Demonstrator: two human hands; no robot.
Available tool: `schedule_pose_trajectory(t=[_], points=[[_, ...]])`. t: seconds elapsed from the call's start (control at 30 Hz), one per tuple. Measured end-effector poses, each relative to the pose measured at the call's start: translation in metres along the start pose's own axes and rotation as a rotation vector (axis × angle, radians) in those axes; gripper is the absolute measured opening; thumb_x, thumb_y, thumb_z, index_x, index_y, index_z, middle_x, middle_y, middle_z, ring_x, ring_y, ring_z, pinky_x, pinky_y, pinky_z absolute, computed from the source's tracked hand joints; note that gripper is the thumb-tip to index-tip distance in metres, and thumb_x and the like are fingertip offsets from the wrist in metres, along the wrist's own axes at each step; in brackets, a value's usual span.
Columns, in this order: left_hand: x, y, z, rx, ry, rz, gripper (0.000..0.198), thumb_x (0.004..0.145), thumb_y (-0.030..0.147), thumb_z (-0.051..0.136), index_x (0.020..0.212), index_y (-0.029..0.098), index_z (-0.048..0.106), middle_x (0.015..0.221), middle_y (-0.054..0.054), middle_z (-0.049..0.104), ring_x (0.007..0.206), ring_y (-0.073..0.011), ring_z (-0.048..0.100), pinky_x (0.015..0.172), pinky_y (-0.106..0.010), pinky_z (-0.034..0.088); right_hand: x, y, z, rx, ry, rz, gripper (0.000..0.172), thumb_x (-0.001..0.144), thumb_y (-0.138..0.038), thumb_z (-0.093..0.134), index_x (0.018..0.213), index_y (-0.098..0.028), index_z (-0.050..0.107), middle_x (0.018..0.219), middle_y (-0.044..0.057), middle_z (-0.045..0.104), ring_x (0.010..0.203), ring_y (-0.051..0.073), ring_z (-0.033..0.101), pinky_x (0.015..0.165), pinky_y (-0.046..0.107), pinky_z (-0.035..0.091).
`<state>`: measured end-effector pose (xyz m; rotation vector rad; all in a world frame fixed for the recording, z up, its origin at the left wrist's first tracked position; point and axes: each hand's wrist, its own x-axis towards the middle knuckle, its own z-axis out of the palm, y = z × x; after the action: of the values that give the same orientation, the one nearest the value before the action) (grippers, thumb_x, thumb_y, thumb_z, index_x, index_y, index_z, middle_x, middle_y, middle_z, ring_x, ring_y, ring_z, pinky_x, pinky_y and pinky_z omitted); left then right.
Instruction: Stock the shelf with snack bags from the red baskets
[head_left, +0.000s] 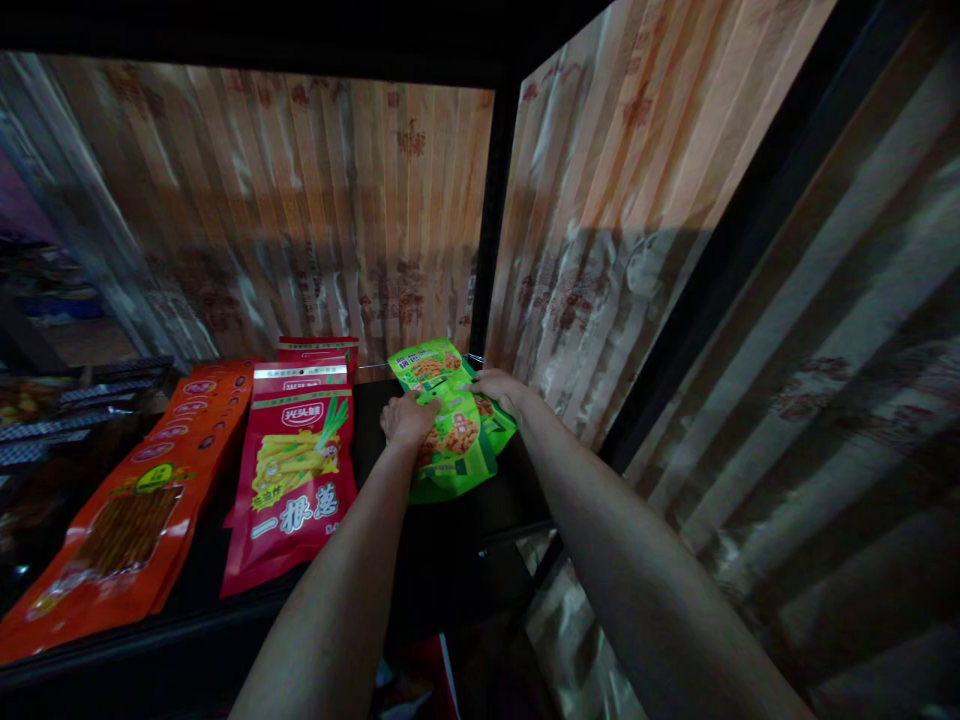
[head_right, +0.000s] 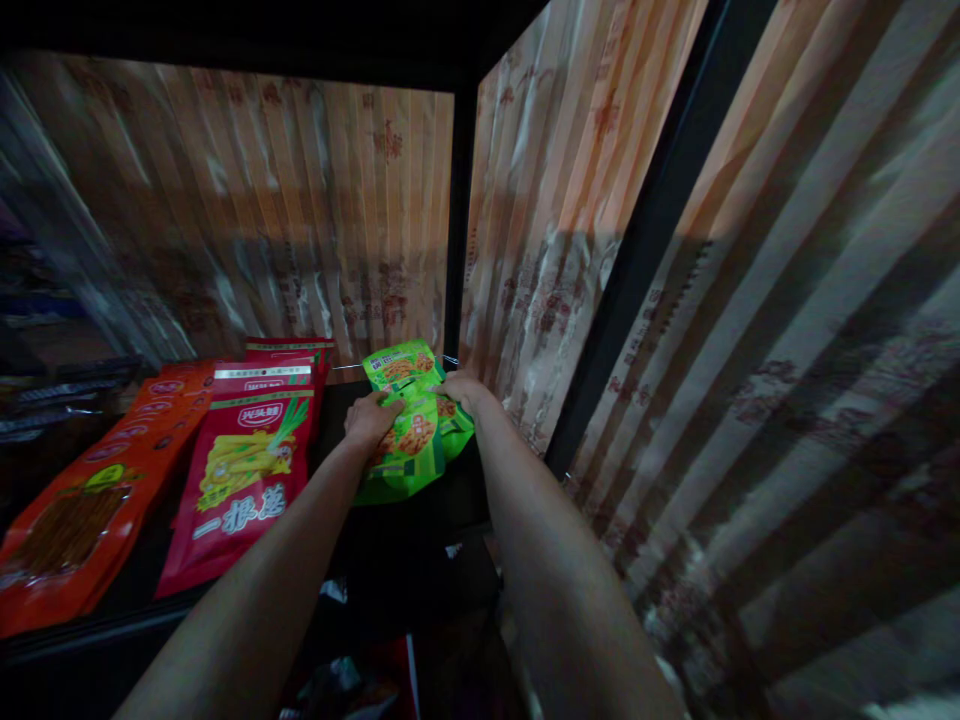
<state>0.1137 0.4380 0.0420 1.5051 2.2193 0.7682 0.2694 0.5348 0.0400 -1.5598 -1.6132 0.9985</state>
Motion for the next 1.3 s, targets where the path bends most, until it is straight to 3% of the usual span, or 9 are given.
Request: schedule_pose_trajectory(t=[0.2,0.47,0.57,0.7,0.8,0.97,1.1,1.3], points=[[-0.008,-0.002,-0.001,0.003,0.01,0.019,0.059,0.077,0.052,0.049,0.127,0.022,0.056,0.122,-0.016,0.059,0.116,-0.0319,0.052,0.095,-0.039,0.039,-0.006,0.001,0.0,-0.048,-0.043,0.084,0.005,0.064,-0.014,0.071,0.065,-0.012,0.067,0.059,0.004,0.066,0.053,0.015,0.06,0.053,0.024,0.049],[-0.016,0.0,-0.005,-0.018,0.06,-0.037,0.049,0.076,0.046,0.053,0.115,0.018,0.065,0.121,-0.017,0.058,0.117,-0.0337,0.049,0.095,-0.041,0.04,-0.019,-0.007,-0.008,-0.188,-0.011,-0.037,0.022,0.066,-0.021,0.069,0.048,-0.016,0.057,0.045,-0.003,0.054,0.046,0.009,0.049,0.049,0.021,0.04],[-0.02,0.002,-0.011,-0.042,0.116,-0.041,0.048,0.078,0.044,0.052,0.117,0.018,0.062,0.12,-0.016,0.058,0.118,-0.0321,0.048,0.097,-0.04,0.038,-0.021,-0.007,-0.008,-0.031,-0.014,-0.067,0.018,0.069,-0.022,0.063,0.053,-0.016,0.056,0.046,-0.004,0.053,0.046,0.01,0.047,0.049,0.021,0.038],[-0.033,0.008,-0.02,-0.103,0.178,-0.079,0.063,0.081,0.052,0.045,0.133,0.018,0.046,0.136,-0.018,0.045,0.124,-0.0342,0.043,0.098,-0.046,0.037,-0.02,-0.005,-0.008,0.252,0.026,-0.129,0.012,0.069,-0.026,0.059,0.061,-0.017,0.055,0.049,-0.005,0.053,0.047,0.009,0.046,0.049,0.021,0.037],[-0.045,0.012,-0.02,-0.121,0.184,-0.101,0.059,0.082,0.05,0.042,0.131,0.018,0.047,0.143,-0.017,0.038,0.13,-0.035,0.036,0.098,-0.049,0.037,-0.016,-0.004,-0.006,0.359,0.058,-0.219,0.012,0.068,-0.03,0.056,0.066,-0.018,0.054,0.054,-0.006,0.053,0.051,0.01,0.047,0.051,0.021,0.038],[-0.058,0.012,-0.017,-0.082,0.181,-0.107,0.05,0.082,0.041,0.043,0.125,0.018,0.052,0.129,-0.015,0.054,0.123,-0.0326,0.046,0.096,-0.047,0.039,-0.002,-0.001,-0.003,0.399,0.108,-0.345,0.017,0.071,-0.036,0.052,0.075,-0.02,0.055,0.063,-0.005,0.057,0.058,0.012,0.051,0.057,0.023,0.041],[-0.058,0.008,-0.02,0.0,0.1,-0.064,0.045,0.08,0.04,0.044,0.119,0.02,0.056,0.121,-0.014,0.06,0.116,-0.0327,0.052,0.091,-0.045,0.042,0.012,0.003,-0.006,0.282,0.242,-0.456,0.019,0.074,-0.038,0.049,0.079,-0.021,0.055,0.066,-0.005,0.057,0.064,0.013,0.052,0.059,0.023,0.041],[-0.056,0.003,-0.021,0.143,0.005,-0.003,0.043,0.08,0.04,0.04,0.111,0.019,0.062,0.113,-0.015,0.065,0.109,-0.0322,0.057,0.089,-0.044,0.043,0.021,0.002,-0.002,0.242,0.345,-0.443,0.024,0.078,-0.04,0.042,0.085,-0.022,0.056,0.073,-0.003,0.06,0.07,0.015,0.053,0.064,0.025,0.043]])
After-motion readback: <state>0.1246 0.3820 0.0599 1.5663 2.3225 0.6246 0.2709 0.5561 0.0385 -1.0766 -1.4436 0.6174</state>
